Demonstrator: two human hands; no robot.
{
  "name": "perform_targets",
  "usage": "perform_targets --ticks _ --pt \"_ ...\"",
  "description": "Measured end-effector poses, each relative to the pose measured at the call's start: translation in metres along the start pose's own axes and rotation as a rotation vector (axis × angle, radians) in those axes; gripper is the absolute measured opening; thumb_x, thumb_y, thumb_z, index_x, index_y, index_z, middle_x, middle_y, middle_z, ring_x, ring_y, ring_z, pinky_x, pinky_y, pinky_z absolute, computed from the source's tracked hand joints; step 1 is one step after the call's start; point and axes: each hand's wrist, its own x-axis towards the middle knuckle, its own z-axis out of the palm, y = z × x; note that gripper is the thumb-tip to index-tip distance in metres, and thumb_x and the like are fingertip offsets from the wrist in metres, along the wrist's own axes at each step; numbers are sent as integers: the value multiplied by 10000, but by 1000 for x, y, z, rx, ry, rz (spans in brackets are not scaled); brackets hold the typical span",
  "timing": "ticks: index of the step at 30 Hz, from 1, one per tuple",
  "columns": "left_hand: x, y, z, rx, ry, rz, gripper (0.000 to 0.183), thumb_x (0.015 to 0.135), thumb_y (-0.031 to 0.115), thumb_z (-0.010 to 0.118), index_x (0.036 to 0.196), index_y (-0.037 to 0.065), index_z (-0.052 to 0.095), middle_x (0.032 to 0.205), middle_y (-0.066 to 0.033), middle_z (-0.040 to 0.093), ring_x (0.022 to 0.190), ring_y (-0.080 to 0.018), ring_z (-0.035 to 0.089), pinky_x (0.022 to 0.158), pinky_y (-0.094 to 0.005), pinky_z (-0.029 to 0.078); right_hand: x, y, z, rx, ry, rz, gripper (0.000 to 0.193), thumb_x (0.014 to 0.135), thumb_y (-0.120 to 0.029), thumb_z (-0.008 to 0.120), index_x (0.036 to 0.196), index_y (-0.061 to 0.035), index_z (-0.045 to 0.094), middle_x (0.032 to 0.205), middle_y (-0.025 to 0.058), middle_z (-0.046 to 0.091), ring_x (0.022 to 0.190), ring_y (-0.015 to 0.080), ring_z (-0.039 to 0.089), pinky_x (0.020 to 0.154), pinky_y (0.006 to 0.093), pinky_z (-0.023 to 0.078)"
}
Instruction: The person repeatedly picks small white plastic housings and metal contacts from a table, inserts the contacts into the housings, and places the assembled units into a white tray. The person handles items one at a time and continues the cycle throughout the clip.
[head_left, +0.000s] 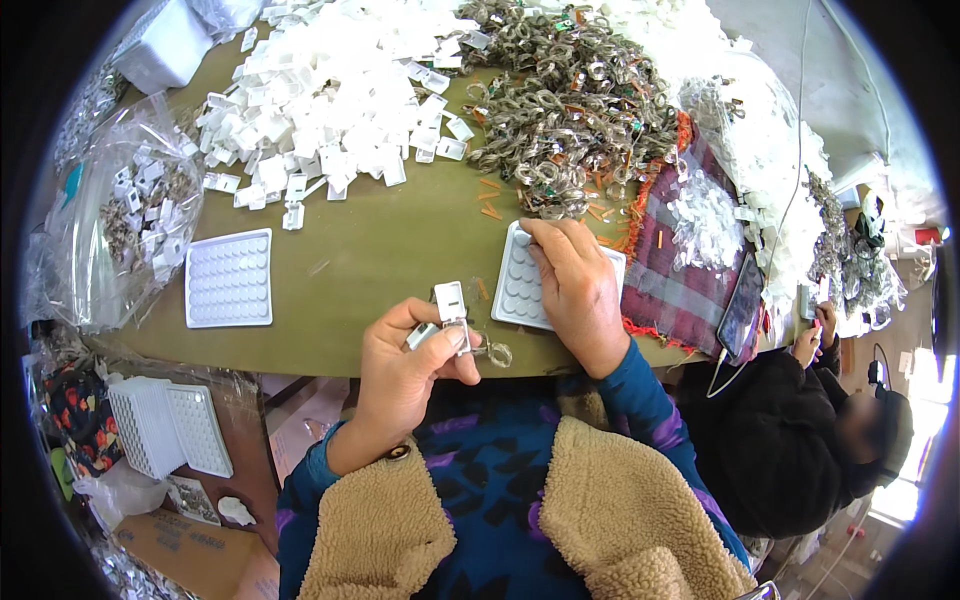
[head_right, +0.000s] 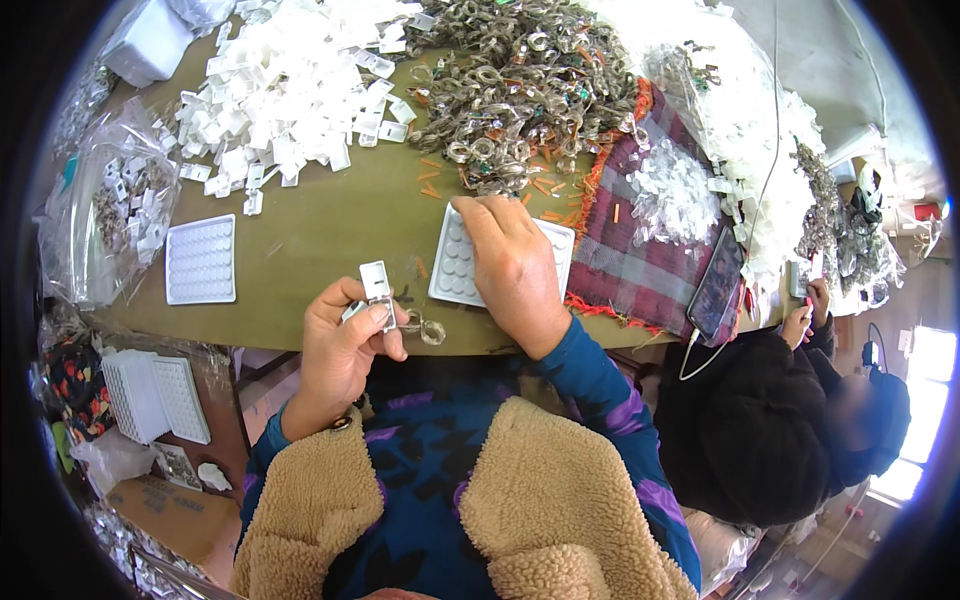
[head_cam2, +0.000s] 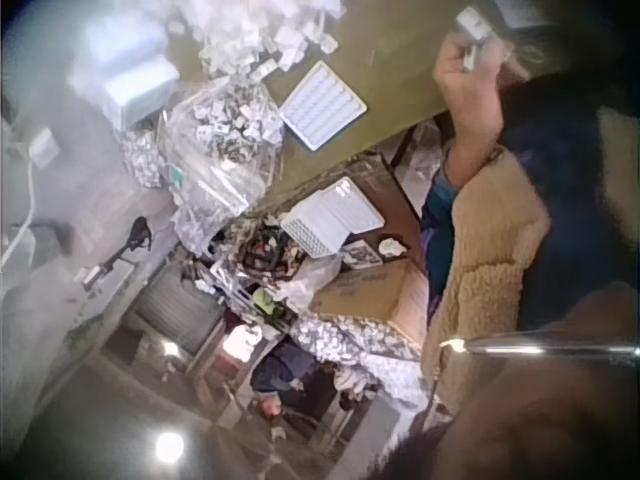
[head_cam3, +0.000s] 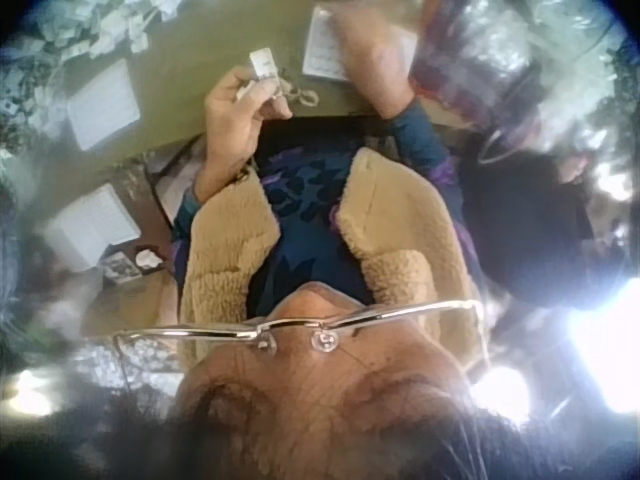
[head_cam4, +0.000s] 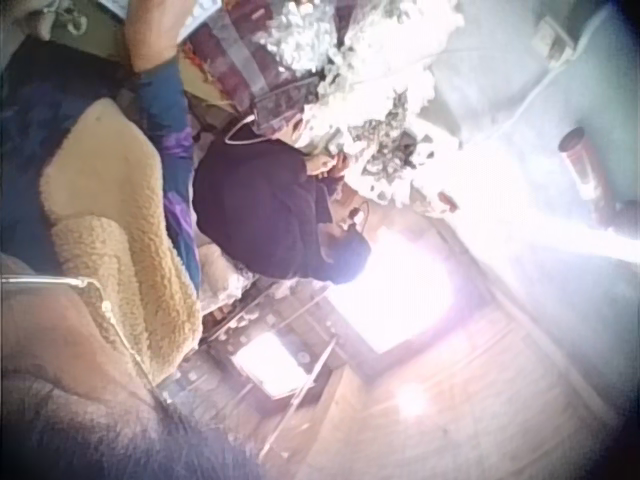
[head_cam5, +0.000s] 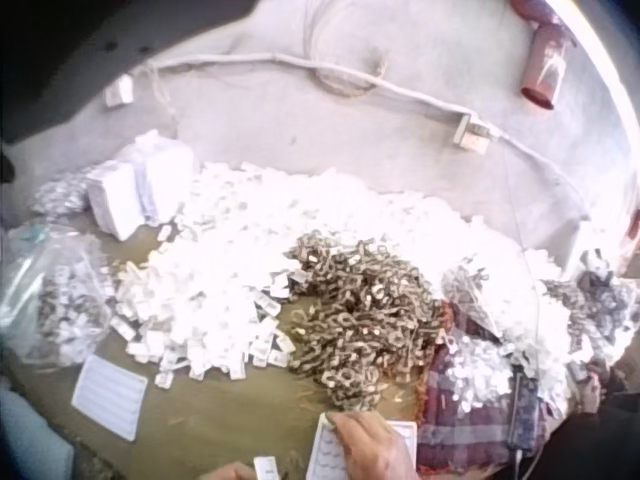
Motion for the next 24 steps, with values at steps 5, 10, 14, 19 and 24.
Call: perform_targets --ticks 5,10,14,19,24 --pt "2 -4 -1 -70 11 37 93 915 32 633 981 -17 590 900 -190 706 646 -179 698 600 -328 630 0 4 -1 -6 -1 -125 223 845 50 633 1060 14 675 1004 171 667 902 356 644 789 405 524" --pt "0 -11 -3 -92 -6 103 118 933 56 645 1005 -20 591 946 -202 699 686 -186 707 637 -332 636 -4 4 -4 27 -26 -185 285 751 71 586 1024 19 649 991 172 637 921 363 612 815 427 510" --pt "-7 -16 -5 -200 -83 85 171 981 85 605 1105 -28 576 1017 -196 688 824 -229 729 749 -338 631 -9 1 -1 -19 -12 -172 286 760 50 581 1038 12 635 971 163 614 911 352 596 809 424 498" --pt "-15 -22 -4 -213 -95 74 187 996 75 581 1149 -28 560 1017 -179 686 881 -242 728 777 -340 628 -14 -11 -8 -48 -43 -155 276 791 47 584 1059 -4 628 958 163 598 902 353 592 802 418 492" --pt "-26 -28 0 -196 -103 62 184 997 81 586 1148 -24 570 993 -147 690 856 -222 728 764 -335 630 -42 -49 -17 428 -12 -24 264 802 103 673 1044 0 647 932 131 619 809 269 634 725 334 522"
